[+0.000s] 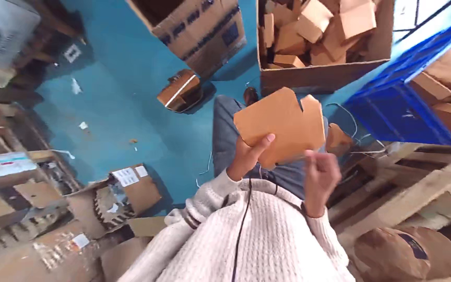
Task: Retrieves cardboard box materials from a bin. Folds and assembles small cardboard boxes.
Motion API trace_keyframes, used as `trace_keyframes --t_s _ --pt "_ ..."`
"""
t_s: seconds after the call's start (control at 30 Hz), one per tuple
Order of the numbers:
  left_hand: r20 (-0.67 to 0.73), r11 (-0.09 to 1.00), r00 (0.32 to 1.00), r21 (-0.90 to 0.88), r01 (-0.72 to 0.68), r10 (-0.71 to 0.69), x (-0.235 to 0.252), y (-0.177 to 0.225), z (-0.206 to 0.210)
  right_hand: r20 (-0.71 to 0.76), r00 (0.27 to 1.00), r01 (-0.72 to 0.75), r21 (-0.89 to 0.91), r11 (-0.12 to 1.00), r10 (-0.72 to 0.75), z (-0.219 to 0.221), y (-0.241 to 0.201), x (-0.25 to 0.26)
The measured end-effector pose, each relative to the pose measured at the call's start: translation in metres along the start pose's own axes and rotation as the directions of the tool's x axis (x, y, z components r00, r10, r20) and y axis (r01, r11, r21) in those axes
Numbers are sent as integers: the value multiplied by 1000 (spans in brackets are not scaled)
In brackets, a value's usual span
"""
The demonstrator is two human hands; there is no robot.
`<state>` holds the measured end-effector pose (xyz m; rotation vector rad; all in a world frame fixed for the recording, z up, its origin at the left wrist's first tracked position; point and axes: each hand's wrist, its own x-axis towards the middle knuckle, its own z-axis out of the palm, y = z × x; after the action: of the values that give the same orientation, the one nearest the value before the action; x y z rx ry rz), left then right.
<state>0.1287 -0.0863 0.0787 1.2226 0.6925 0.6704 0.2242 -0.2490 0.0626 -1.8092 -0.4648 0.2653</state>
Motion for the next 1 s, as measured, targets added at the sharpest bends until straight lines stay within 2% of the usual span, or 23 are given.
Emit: trace_keyframes --t_s 0.03,0.07,0.1,0.17,0.2,0.3,0.37,0.43,0.53,0.6,0.63,0.7,0.73,0.77,0.8,0.87,0.9,0.93,1.0 --pt "31 999 1000 35 -9 8 0 6 -17 -63 992 105 -55 993 -108 -7 1 6" --pt "55 998 998 60 -19 15 -2 10 -32 -20 987 162 -23 987 -162 -14 2 14" --pt "78 997 997 72 -22 17 -6 12 -43 106 980 163 59 985 -168 -16 2 21" --pt "100 999 995 33 -8 5 -18 13 -52 376 917 60 199 978 -132 2 -4 26" --pt "75 1000 997 1 0 0 -23 14 -50 419 902 19 206 978 -106 15 -8 24" --pt "-13 997 997 -5 -74 73 -26 19 -47 450 879 90 171 981 -159 36 -24 12" --pt "8 994 994 -9 -111 112 -26 16 -50 483 855 81 239 967 -191 42 -37 -6" --pt "37 978 983 -113 -177 182 -17 11 -53 477 851 100 260 960 -218 47 -49 -21" --pt "41 948 971 -226 -222 237 -8 9 -51 409 882 191 145 971 -234 47 -58 -27" --pt "61 970 970 -79 -229 234 -7 11 -51 283 928 251 7 968 -242 51 -59 -25" --pt "77 972 969 -15 -232 233 -10 10 -49 170 955 260 -90 961 -242 55 -57 -22" --pt "192 978 961 24 -207 198 -21 11 -41 -25 956 274 -281 920 -292 62 -53 -18" --pt "259 983 951 27 -180 167 -27 12 -36 -22 946 298 -332 895 -323 63 -52 -19" --pt "299 989 945 23 -146 133 -33 13 -31 57 937 342 -355 870 -345 64 -52 -25" --pt "288 995 953 16 -100 92 -38 15 -28 201 914 403 -366 839 -352 64 -53 -33" --pt "168 999 985 -16 28 -25 -39 22 -31 452 824 511 -330 794 -343 65 -62 -46" --pt "117 996 990 -23 83 -80 -34 25 -38 494 801 503 -248 828 -338 62 -65 -47" --pt "78 990 989 -54 127 -123 -28 27 -47 486 807 457 -155 876 -335 57 -65 -42" --pt "71 983 988 -111 147 -140 -20 26 -63 354 861 404 -39 914 -365 44 -55 -22"
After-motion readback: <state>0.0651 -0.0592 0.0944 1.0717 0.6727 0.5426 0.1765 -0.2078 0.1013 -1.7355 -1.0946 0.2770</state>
